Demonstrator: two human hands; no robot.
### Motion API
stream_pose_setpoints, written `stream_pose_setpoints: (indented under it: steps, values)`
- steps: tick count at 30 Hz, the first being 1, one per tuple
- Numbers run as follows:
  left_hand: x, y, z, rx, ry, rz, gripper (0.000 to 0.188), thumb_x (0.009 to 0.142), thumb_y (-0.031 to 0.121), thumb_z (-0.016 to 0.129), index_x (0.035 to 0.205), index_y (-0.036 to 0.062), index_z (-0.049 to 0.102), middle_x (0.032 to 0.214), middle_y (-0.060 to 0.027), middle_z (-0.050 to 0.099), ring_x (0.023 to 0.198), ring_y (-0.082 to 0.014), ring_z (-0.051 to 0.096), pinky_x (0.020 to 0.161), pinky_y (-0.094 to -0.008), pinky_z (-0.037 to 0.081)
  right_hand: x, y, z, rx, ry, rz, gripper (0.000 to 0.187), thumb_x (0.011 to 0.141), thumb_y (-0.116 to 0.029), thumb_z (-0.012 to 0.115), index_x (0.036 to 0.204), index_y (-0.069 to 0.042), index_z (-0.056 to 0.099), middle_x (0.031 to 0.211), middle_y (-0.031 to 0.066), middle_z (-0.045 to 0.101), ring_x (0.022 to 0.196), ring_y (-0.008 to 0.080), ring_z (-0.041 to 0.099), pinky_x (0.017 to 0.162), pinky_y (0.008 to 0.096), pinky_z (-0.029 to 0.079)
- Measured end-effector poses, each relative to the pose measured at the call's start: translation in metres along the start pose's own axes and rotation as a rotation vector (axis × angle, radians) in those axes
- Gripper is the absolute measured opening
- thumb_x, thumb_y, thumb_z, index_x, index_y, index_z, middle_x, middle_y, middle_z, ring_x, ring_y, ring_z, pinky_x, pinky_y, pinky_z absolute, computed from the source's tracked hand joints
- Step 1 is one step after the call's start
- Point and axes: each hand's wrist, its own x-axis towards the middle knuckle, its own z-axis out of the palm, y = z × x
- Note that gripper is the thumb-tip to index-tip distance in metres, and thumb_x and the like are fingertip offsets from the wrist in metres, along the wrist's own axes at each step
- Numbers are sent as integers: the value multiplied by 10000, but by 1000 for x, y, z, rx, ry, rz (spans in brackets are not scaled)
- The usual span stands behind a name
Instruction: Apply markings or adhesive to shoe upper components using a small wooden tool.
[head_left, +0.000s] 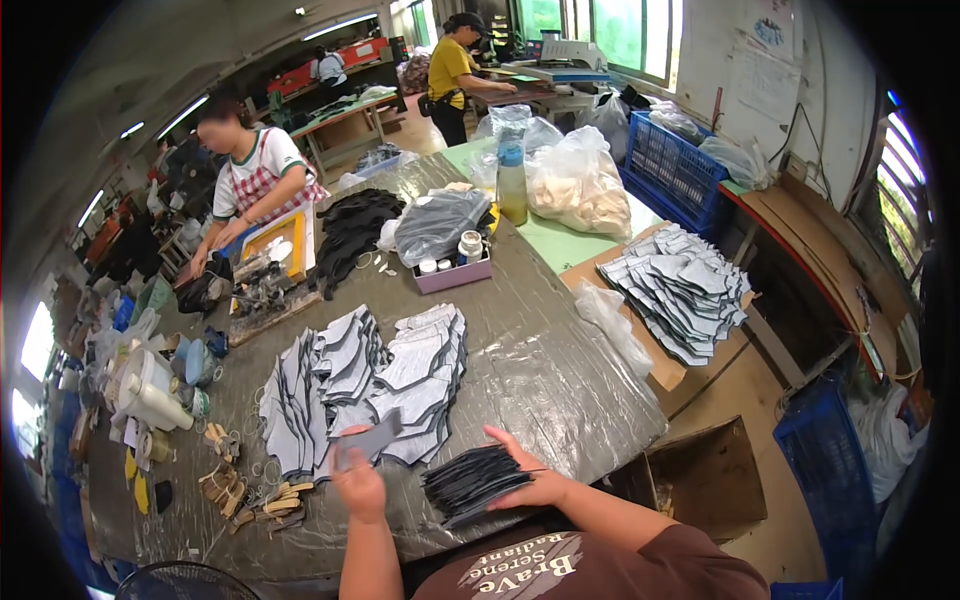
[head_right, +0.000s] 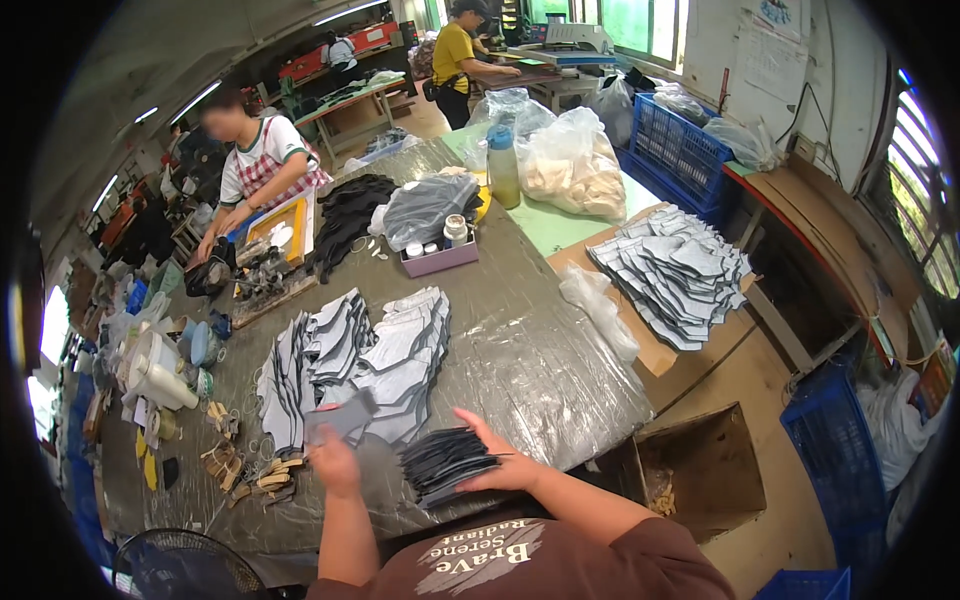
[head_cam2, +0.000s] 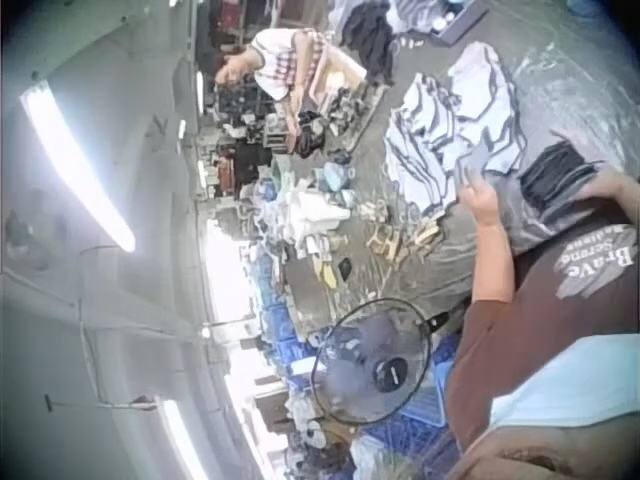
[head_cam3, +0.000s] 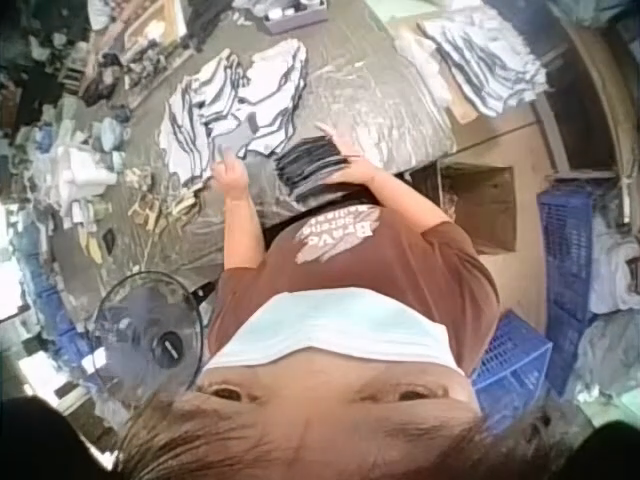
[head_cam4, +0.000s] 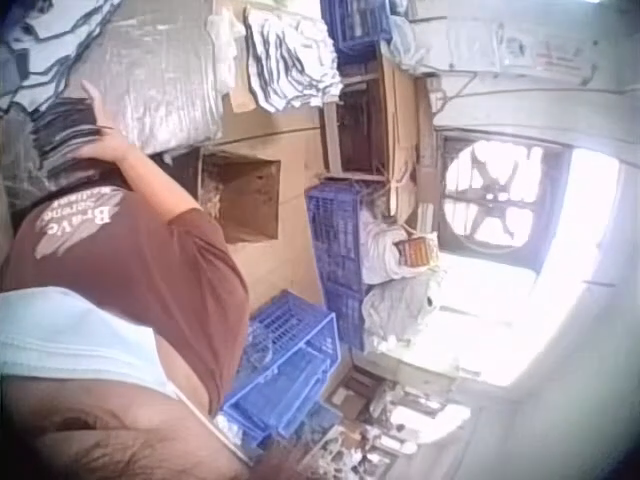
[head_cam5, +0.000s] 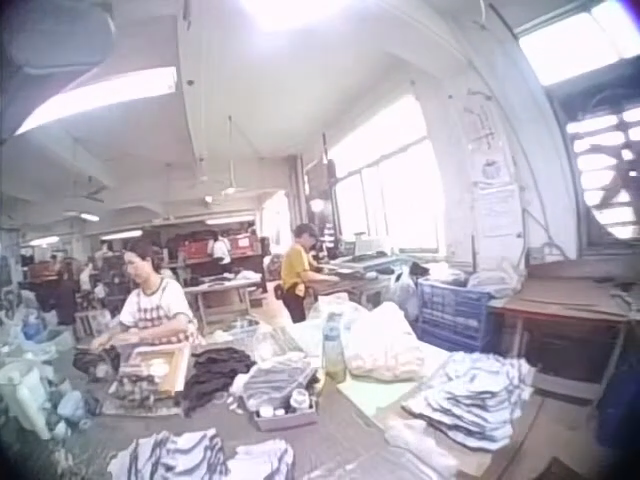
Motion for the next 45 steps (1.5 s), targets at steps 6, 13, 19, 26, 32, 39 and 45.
stream_pose_setpoints:
  steps: [6,13,19,26,32,39,45]
  values:
    - [-37,13,32,-354,-799,28,404,946,318,480,1095,-44,580,1025,-117,622,1007,-173,555,894,-293,409,1,-2,-3,-495,39,-247,1091,601,-104,841,1446,-63,153,1316,134,416,1247,244,382,1053,346,276]
    - [-52,5,37,-564,-473,-131,718,915,579,391,1183,-81,481,1141,-138,546,1072,-191,502,948,-313,362,-6,12,-9,-134,-62,-155,1342,548,-109,879,1447,-55,-116,1361,142,379,1226,266,420,1063,360,281]
    - [-65,5,43,-465,-491,-116,790,900,636,336,1229,-76,439,1163,-152,520,1091,-191,475,972,-317,336,-2,1,-17,-403,50,-44,1220,493,-304,897,1446,-53,178,1400,176,328,1297,321,315,1068,400,238]
    - [-66,17,58,-576,-542,-137,788,889,618,408,1259,-78,399,1175,-153,500,1077,-204,485,944,-323,372,4,7,-2,-396,146,-255,741,573,-326,848,1194,-77,528,1174,99,522,1118,302,452,1000,400,304]
    - [-59,17,65,-428,-679,-52,852,875,644,393,1332,-72,332,1309,-177,413,1233,-263,385,1041,-363,270,-10,1,-27,-834,23,-158,829,545,-435,809,1241,-113,495,1260,84,473,1293,315,327,1077,541,152]
    - [-39,80,43,-111,-480,607,519,760,434,666,1110,61,576,1093,-88,533,1015,-231,469,913,-395,315,-12,7,-32,-758,25,-124,832,506,-420,797,1243,-166,507,1341,49,423,1282,271,335,1073,550,152]
    - [-44,96,36,94,-619,823,168,650,37,713,783,98,631,754,-18,556,677,-225,466,706,-369,342,-10,5,-30,-897,23,-195,868,589,-375,777,1331,-125,402,1325,48,447,1257,238,382,1078,490,178]
